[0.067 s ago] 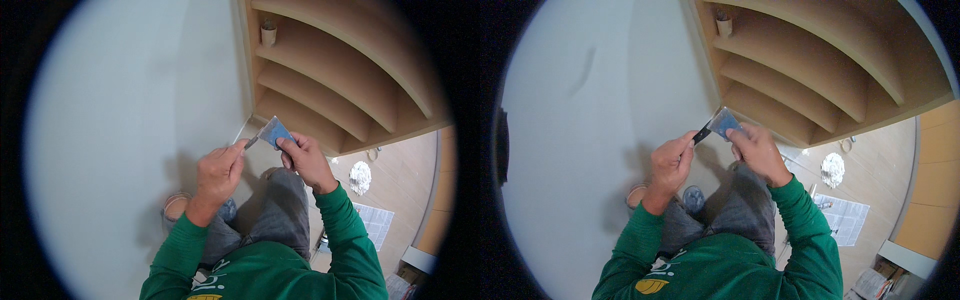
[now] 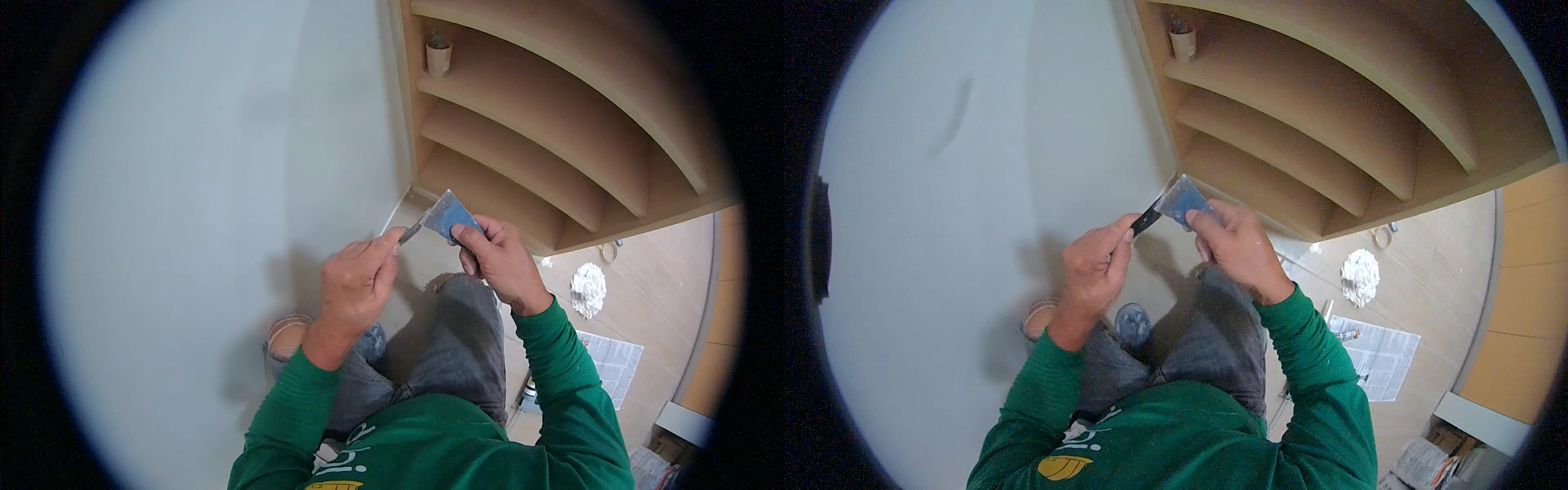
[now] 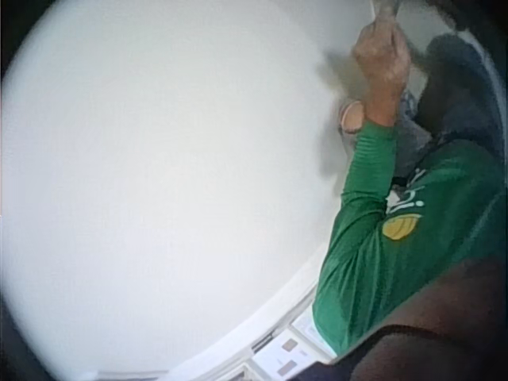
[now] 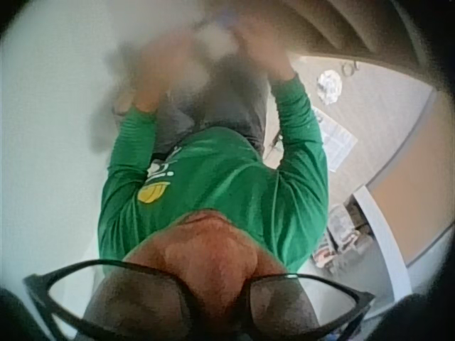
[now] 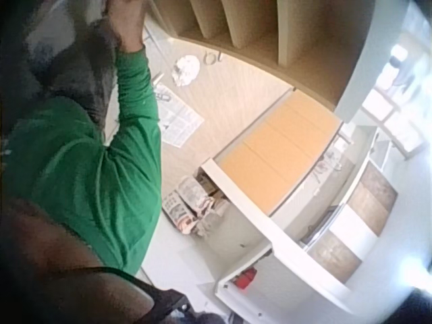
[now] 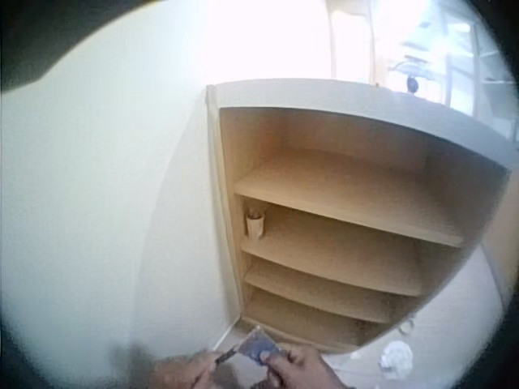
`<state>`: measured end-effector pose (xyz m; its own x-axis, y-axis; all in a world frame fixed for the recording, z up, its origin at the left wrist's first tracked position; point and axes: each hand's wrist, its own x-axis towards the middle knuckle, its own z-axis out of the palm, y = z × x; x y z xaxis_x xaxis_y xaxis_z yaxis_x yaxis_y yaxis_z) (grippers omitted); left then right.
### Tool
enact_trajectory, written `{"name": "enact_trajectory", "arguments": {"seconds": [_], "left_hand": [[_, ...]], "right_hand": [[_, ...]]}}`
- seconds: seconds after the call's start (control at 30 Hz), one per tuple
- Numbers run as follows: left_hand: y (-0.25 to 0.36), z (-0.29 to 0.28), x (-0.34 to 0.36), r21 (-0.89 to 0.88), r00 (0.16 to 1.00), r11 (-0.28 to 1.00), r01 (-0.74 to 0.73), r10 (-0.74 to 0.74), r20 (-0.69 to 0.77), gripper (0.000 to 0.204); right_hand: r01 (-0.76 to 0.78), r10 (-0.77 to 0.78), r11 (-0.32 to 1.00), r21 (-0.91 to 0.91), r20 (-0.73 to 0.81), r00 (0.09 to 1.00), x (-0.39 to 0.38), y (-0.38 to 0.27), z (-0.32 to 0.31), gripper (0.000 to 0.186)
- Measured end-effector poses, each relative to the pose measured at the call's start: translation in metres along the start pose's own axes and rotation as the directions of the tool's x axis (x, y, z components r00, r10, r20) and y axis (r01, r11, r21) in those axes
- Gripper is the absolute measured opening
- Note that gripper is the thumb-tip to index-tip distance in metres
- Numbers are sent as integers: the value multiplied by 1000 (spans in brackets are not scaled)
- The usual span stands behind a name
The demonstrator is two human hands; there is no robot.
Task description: The person applies sealant along the joint between a wall and a wooden shelf using a caulking gun, then smooths the bead with a putty knife. The person briefly walks across the room to retrieve a tool before returning to continue smoothing the sealant.
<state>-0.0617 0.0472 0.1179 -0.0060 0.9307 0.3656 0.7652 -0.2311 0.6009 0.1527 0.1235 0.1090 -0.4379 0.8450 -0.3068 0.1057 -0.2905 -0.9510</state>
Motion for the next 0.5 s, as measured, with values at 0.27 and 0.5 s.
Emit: {"name": "enact_trajectory", "arguments": {"seconds": [0.27,0.5], "left_hand": [[-4,1,0,-71,989,994,79,-87,-116,22],[-1,-4,7,-651,616,171,740,-561,553,27]], "right_hand": [[-126,117,950,287,51,992,9,27,-10,27],[-467,-11,438,768,524,852,8,54,-5,32]]}}
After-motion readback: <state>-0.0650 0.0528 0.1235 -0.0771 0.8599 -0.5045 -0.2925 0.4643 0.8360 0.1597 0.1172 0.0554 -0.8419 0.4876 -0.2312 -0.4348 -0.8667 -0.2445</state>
